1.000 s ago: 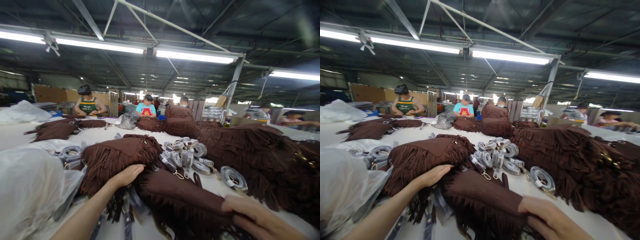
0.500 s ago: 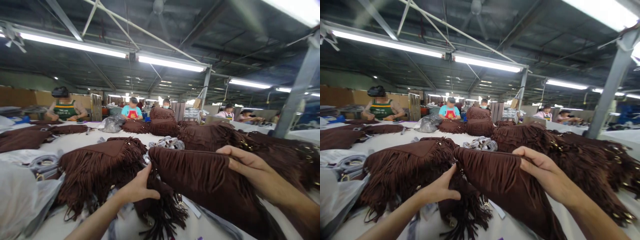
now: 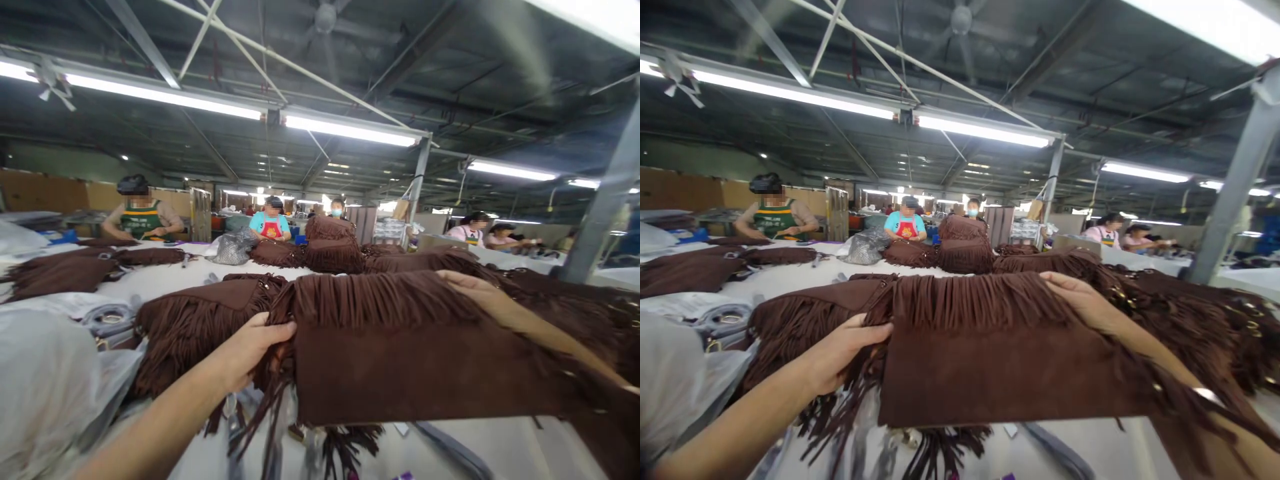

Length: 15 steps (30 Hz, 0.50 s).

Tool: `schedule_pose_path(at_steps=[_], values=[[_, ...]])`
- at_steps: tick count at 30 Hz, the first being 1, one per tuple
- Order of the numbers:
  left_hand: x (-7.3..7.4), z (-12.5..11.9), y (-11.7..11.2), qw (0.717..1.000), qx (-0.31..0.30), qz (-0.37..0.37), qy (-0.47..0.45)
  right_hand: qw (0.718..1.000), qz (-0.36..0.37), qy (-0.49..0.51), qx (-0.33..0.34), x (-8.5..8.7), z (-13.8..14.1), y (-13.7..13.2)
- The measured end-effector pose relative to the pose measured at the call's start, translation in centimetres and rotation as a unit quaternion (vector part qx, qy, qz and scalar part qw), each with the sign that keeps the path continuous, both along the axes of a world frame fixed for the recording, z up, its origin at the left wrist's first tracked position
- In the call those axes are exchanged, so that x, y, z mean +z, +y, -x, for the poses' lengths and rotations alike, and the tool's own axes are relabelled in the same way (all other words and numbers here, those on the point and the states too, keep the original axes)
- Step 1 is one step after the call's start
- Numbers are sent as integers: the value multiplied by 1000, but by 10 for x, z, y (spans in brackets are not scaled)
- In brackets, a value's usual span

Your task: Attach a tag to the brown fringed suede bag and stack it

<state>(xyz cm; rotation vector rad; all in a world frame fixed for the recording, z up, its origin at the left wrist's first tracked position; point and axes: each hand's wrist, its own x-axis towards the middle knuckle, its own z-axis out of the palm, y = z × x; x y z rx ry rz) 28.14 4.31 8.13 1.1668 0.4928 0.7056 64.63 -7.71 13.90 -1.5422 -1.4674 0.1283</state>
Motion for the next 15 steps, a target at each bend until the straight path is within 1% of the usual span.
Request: schedule_pose_path(at_steps=[1,2,4,5,6,7,8,9,10,11,12,13,14,15], values=[[-16,0,5,1000,10,2,18,999,40,-4,12,-13,-3,7],[-35,-1,11,999,15,5,35,997,75,-14,15,-27,-5,13],[-78,-4,21,996,30,15,82,993,114,-41,13,-54,2,21],[-99,-5,25,995,34,20,96,991,125,-55,12,-67,10,23],[-116,-6,26,993,37,28,107,988,136,-68,17,-78,23,22],[-129,-6,26,992,36,35,112,986,147,-78,29,-89,39,20],[-137,-4,24,992,31,43,114,981,165,-87,53,-99,58,15],[-141,-2,21,992,23,52,114,976,182,-93,81,-108,80,10],[-140,0,18,992,13,63,113,966,202,-107,124,-119,104,4],[-136,4,16,991,-6,69,112,945,214,-163,186,-130,128,-1],[-129,7,13,991,-32,64,111,924,192,-238,229,-142,151,-6],[-122,11,12,991,-63,47,111,898,168,-316,255,-156,173,-8],[-116,14,11,989,-96,20,113,872,154,-383,264,-171,191,-9],[-111,16,11,985,-126,-9,117,852,152,-426,264,-187,206,-8]])
